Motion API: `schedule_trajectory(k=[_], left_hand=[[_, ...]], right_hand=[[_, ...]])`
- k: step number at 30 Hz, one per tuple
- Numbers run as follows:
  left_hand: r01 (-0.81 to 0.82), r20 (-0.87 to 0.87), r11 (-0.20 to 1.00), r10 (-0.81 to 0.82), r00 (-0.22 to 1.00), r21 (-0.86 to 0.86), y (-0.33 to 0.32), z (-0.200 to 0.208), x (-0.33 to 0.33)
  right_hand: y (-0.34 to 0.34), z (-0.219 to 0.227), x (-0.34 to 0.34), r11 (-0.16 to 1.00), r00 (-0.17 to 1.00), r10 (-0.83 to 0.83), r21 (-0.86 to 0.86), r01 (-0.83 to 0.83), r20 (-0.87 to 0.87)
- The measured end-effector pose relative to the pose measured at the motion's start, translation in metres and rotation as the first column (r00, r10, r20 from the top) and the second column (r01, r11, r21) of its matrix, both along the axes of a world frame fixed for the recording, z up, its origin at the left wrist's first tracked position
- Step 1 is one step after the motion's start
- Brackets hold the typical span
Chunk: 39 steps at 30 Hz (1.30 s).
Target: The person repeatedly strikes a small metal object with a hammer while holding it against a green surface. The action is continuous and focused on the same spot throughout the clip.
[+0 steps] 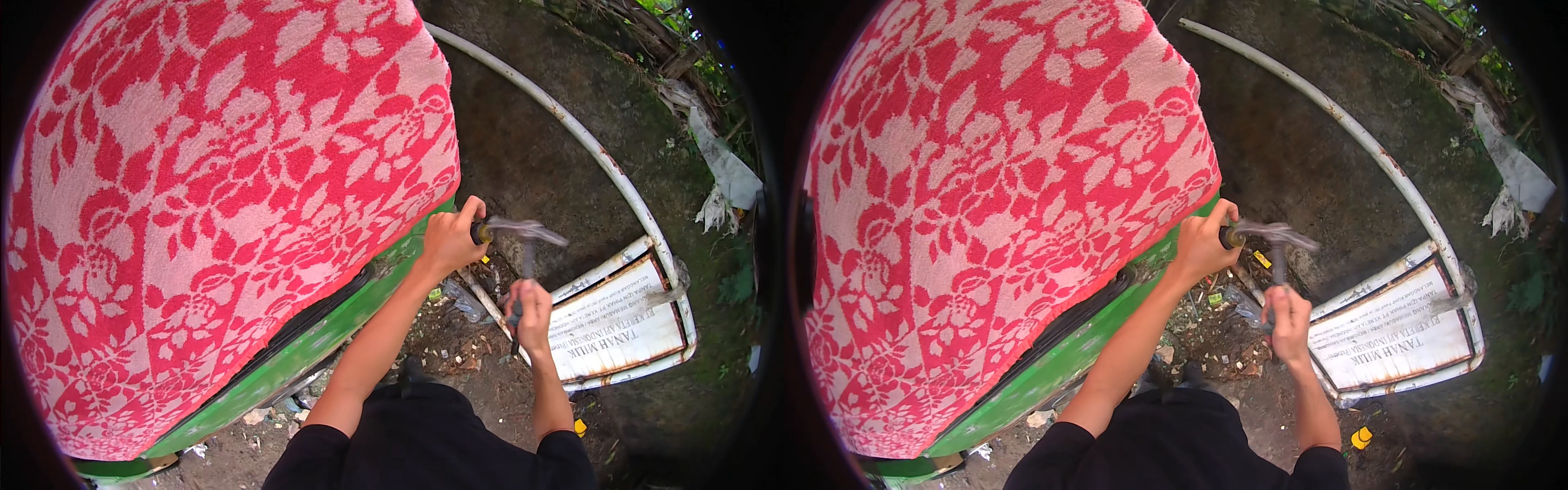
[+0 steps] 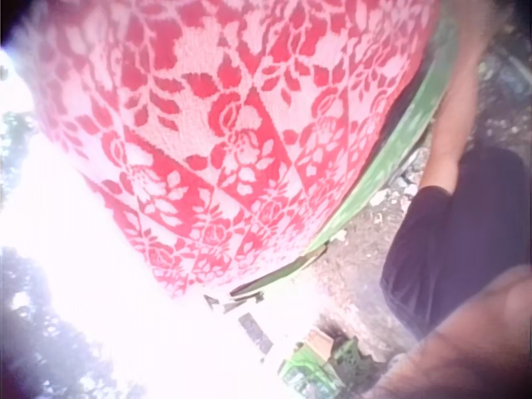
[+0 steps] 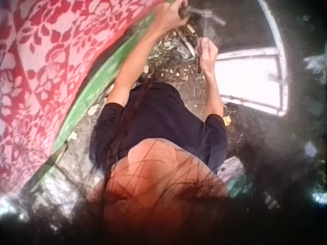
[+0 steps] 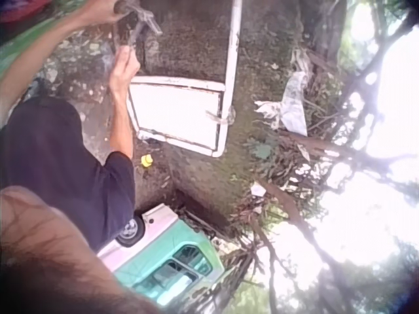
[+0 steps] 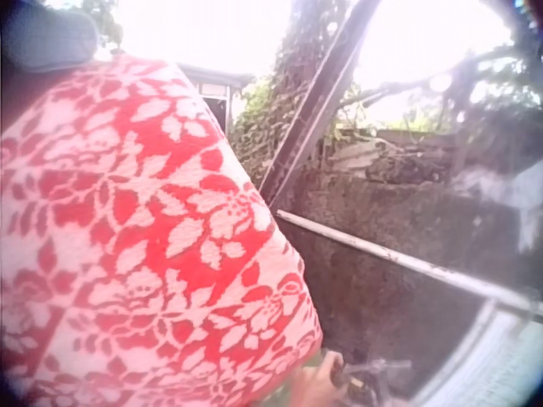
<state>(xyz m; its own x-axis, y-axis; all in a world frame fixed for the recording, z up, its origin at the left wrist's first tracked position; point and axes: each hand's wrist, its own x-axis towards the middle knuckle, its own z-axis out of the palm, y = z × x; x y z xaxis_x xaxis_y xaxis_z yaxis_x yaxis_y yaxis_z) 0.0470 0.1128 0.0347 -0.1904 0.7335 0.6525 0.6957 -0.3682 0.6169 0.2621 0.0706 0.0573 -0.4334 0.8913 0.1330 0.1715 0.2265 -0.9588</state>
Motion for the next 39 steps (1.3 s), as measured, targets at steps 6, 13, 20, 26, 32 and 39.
schedule_trajectory(k=[6, 13, 20, 26, 32, 39], left_hand=[[-0.018, 0.060, 0.999, 0.021, 0.998, -0.046, -0.013, -0.043, -0.005], [0.019, 0.033, 0.991, -0.023, 0.999, 0.135, -0.010, 0.001, 0.005], [0.021, 0.026, 0.998, -0.023, 0.999, 0.066, -0.002, -0.001, -0.008], [0.008, 0.024, 0.997, -0.010, 1.000, 0.079, 0.001, -0.002, -0.006], [0.016, 0.114, 0.999, -0.021, 0.993, 0.046, 0.002, -0.001, -0.012], [0.027, 0.143, 1.000, -0.028, 0.989, 0.012, 0.009, -0.011, -0.010]], right_hand=[[-0.014, -0.001, 0.019, 0.966, 0.943, -0.209, -0.208, 0.157, -0.260], [-0.007, 0.033, 0.016, 0.985, 0.914, -0.162, -0.111, 0.129, -0.372], [-0.012, 0.029, 0.012, 0.984, 0.913, -0.147, -0.146, 0.098, -0.381], [-0.014, 0.037, 0.014, 0.985, 0.931, -0.132, -0.151, 0.084, -0.340], [-0.011, 0.062, 0.018, 0.993, 0.885, -0.113, -0.036, 0.109, -0.451], [-0.009, -0.002, -0.001, 1.000, 0.997, -0.011, -0.013, 0.013, 0.077]])
